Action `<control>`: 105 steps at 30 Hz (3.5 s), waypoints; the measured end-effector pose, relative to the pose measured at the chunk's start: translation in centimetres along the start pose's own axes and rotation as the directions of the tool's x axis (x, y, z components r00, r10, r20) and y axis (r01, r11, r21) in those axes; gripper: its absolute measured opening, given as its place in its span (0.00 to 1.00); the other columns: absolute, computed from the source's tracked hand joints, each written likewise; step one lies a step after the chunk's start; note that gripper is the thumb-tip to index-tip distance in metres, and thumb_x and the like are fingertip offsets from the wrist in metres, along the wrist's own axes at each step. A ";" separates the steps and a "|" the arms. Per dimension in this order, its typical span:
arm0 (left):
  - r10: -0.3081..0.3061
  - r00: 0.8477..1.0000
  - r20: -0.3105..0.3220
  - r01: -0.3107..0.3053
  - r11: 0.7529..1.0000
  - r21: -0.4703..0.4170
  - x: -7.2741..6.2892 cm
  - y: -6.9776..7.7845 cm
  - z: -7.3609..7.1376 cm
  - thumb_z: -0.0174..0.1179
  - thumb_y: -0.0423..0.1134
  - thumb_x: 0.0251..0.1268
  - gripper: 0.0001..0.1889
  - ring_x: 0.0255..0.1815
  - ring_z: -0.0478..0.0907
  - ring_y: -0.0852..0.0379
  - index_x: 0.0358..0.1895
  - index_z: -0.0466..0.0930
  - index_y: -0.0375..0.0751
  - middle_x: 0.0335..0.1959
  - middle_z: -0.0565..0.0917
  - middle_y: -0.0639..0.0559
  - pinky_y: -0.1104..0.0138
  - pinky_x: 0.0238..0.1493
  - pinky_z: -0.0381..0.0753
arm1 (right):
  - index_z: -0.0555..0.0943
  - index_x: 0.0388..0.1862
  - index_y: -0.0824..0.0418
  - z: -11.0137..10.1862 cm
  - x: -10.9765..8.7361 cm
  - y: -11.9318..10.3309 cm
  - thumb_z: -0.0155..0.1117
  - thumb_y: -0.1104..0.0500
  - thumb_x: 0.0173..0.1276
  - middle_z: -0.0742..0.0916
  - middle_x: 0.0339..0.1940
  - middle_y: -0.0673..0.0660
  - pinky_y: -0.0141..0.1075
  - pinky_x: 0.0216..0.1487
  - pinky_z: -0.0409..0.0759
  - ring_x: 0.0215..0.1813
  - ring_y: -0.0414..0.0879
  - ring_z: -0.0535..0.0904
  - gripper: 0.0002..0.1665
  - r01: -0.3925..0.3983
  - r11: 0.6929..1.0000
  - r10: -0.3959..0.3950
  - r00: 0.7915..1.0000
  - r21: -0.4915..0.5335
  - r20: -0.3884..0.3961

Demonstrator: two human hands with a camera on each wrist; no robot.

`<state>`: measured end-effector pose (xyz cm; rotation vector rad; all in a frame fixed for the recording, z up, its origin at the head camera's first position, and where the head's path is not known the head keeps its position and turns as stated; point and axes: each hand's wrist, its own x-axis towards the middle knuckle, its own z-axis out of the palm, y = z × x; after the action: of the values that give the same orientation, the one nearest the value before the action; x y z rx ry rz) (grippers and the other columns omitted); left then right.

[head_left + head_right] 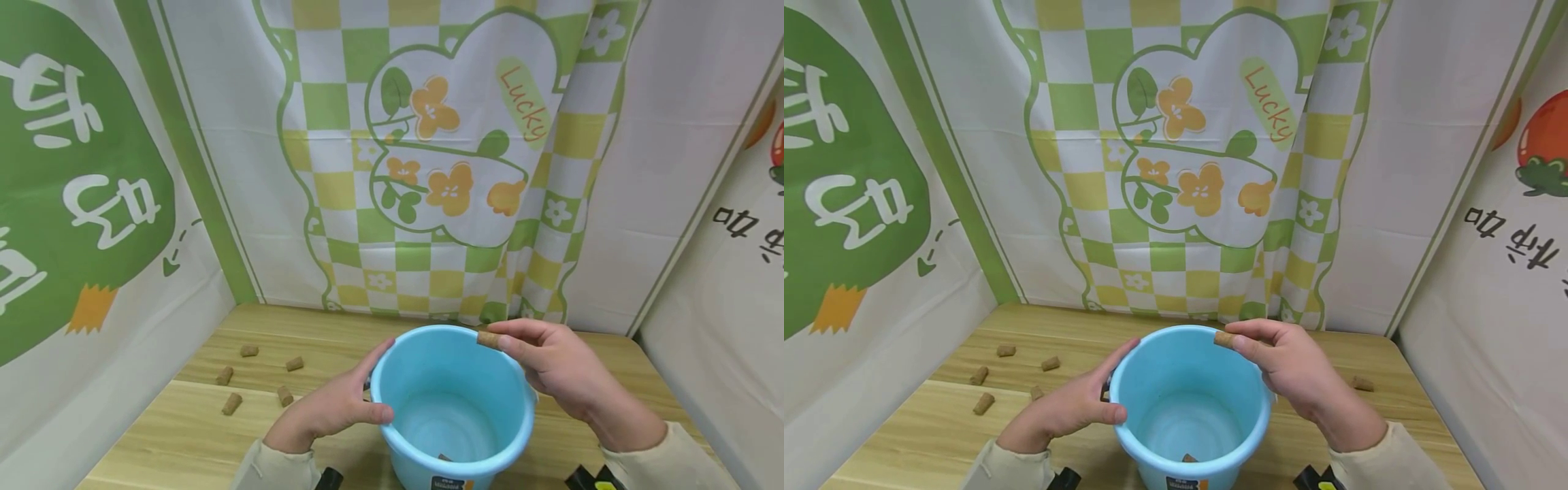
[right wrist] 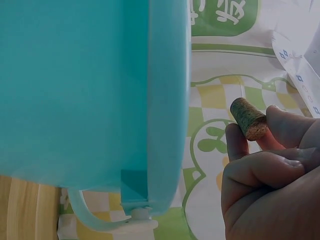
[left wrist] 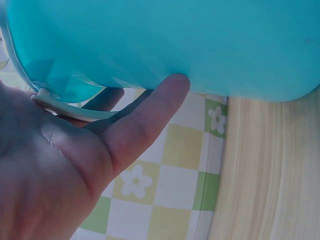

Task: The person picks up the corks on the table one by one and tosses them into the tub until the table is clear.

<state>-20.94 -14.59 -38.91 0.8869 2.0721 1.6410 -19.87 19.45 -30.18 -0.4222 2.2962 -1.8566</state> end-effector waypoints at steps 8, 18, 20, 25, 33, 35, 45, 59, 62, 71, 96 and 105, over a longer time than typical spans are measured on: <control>0.006 1.000 -0.008 -0.006 1.000 0.011 0.0 0.0 0.1 0.69 0.63 0.57 0.60 0.67 0.67 0.39 0.82 0.33 0.56 0.74 0.59 0.37 0.59 0.55 0.76 | 0.76 0.65 0.71 0.2 -0.1 0.2 0.66 0.55 0.73 0.81 0.61 0.64 0.28 0.23 0.63 0.20 0.38 0.57 0.29 0.004 0.999 -0.004 1.000 0.039 -0.006; 0.004 1.000 -0.017 -0.004 1.000 0.011 0.0 0.1 0.1 0.70 0.62 0.57 0.60 0.66 0.66 0.38 0.82 0.34 0.57 0.73 0.59 0.37 0.59 0.55 0.77 | 0.78 0.64 0.68 -0.3 -0.1 0.7 0.65 0.53 0.73 0.82 0.59 0.63 0.28 0.19 0.60 0.17 0.38 0.57 0.27 -0.006 0.999 0.007 1.000 0.043 -0.022; 0.010 1.000 -0.014 -0.010 1.000 0.012 0.1 0.0 0.1 0.70 0.62 0.57 0.60 0.66 0.66 0.37 0.82 0.34 0.56 0.73 0.59 0.36 0.59 0.55 0.77 | 0.79 0.63 0.66 -0.5 -0.1 0.7 0.65 0.53 0.73 0.83 0.56 0.61 0.28 0.18 0.59 0.16 0.39 0.56 0.25 -0.002 0.999 0.003 1.000 0.045 -0.028; 0.009 1.000 -0.009 -0.009 1.000 0.007 0.1 0.1 0.2 0.70 0.62 0.57 0.60 0.66 0.66 0.37 0.81 0.33 0.56 0.73 0.59 0.36 0.59 0.55 0.76 | 0.83 0.59 0.60 -1.2 -0.3 0.9 0.64 0.53 0.74 0.85 0.48 0.55 0.30 0.17 0.57 0.15 0.39 0.56 0.19 0.013 0.998 -0.009 0.998 0.059 -0.064; 0.004 1.000 -0.007 -0.003 1.000 0.012 0.1 0.0 0.1 0.69 0.63 0.57 0.60 0.67 0.66 0.39 0.81 0.32 0.56 0.74 0.58 0.38 0.59 0.56 0.76 | 0.87 0.49 0.45 -3.2 -0.5 1.7 0.61 0.57 0.76 0.62 0.12 0.46 0.34 0.18 0.54 0.15 0.42 0.52 0.11 0.063 0.992 -0.051 0.992 0.109 -0.112; -0.001 1.000 -0.005 0.001 1.000 0.011 0.1 0.0 0.1 0.69 0.63 0.57 0.60 0.67 0.66 0.39 0.81 0.33 0.57 0.74 0.58 0.38 0.59 0.56 0.76 | 0.88 0.48 0.43 -3.7 -0.5 1.9 0.59 0.58 0.77 0.63 0.12 0.45 0.35 0.18 0.52 0.16 0.43 0.51 0.12 0.084 0.987 -0.070 0.992 0.137 -0.108; 0.006 1.000 0.002 -0.006 1.000 -0.007 0.1 0.0 0.1 0.69 0.63 0.57 0.60 0.68 0.65 0.39 0.81 0.32 0.57 0.74 0.58 0.38 0.59 0.57 0.75 | 0.82 0.59 0.45 -6.5 -0.8 3.0 0.57 0.63 0.78 0.85 0.54 0.51 0.33 0.18 0.51 0.17 0.40 0.51 0.18 0.122 0.960 -0.119 0.993 0.252 -0.027; 0.027 1.000 0.004 -0.027 1.000 0.005 0.2 -0.1 0.1 0.69 0.63 0.58 0.60 0.67 0.65 0.38 0.81 0.32 0.55 0.74 0.58 0.36 0.58 0.56 0.76 | 0.80 0.64 0.48 -11.5 -1.0 6.0 0.44 0.67 0.82 0.83 0.59 0.50 0.28 0.17 0.53 0.19 0.39 0.49 0.24 0.062 0.827 -0.135 0.987 0.559 0.090; 0.016 1.000 0.002 -0.016 1.000 0.005 0.2 0.0 0.1 0.69 0.63 0.57 0.60 0.67 0.66 0.38 0.81 0.32 0.56 0.74 0.59 0.37 0.59 0.56 0.76 | 0.80 0.64 0.49 -12.5 -1.1 6.9 0.43 0.68 0.82 0.83 0.59 0.50 0.28 0.17 0.54 0.19 0.40 0.46 0.25 0.057 0.803 -0.136 0.987 0.594 0.090; 0.020 1.000 -0.002 -0.020 1.000 0.020 0.2 0.0 0.1 0.69 0.63 0.58 0.60 0.66 0.67 0.38 0.82 0.33 0.55 0.73 0.59 0.35 0.59 0.55 0.77 | 0.81 0.63 0.49 -15.0 -1.6 9.7 0.39 0.67 0.83 0.83 0.60 0.51 0.29 0.17 0.53 0.19 0.40 0.45 0.26 0.020 0.750 -0.117 0.988 0.661 0.103; 0.012 1.000 0.003 -0.012 1.000 0.001 0.2 -0.2 0.1 0.69 0.62 0.58 0.60 0.67 0.66 0.39 0.81 0.32 0.58 0.74 0.58 0.38 0.58 0.57 0.75 | 0.83 0.58 0.43 -17.7 -3.9 19.0 0.38 0.64 0.84 0.85 0.57 0.47 0.24 0.19 0.60 0.21 0.39 0.42 0.27 -0.125 0.813 0.010 0.979 0.568 0.202; 0.028 1.000 0.008 -0.028 1.000 0.006 0.3 -0.4 0.1 0.69 0.62 0.58 0.59 0.66 0.67 0.38 0.81 0.33 0.56 0.73 0.59 0.36 0.59 0.55 0.76 | 0.85 0.51 0.36 -18.8 -4.9 20.7 0.43 0.60 0.84 0.86 0.52 0.42 0.24 0.19 0.62 0.19 0.32 0.56 0.24 -0.197 0.858 0.151 0.979 0.474 0.134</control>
<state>-21.22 -14.40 -39.24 0.9271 2.0698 1.6433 -23.29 42.44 -46.55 -0.2096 1.6537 -2.1657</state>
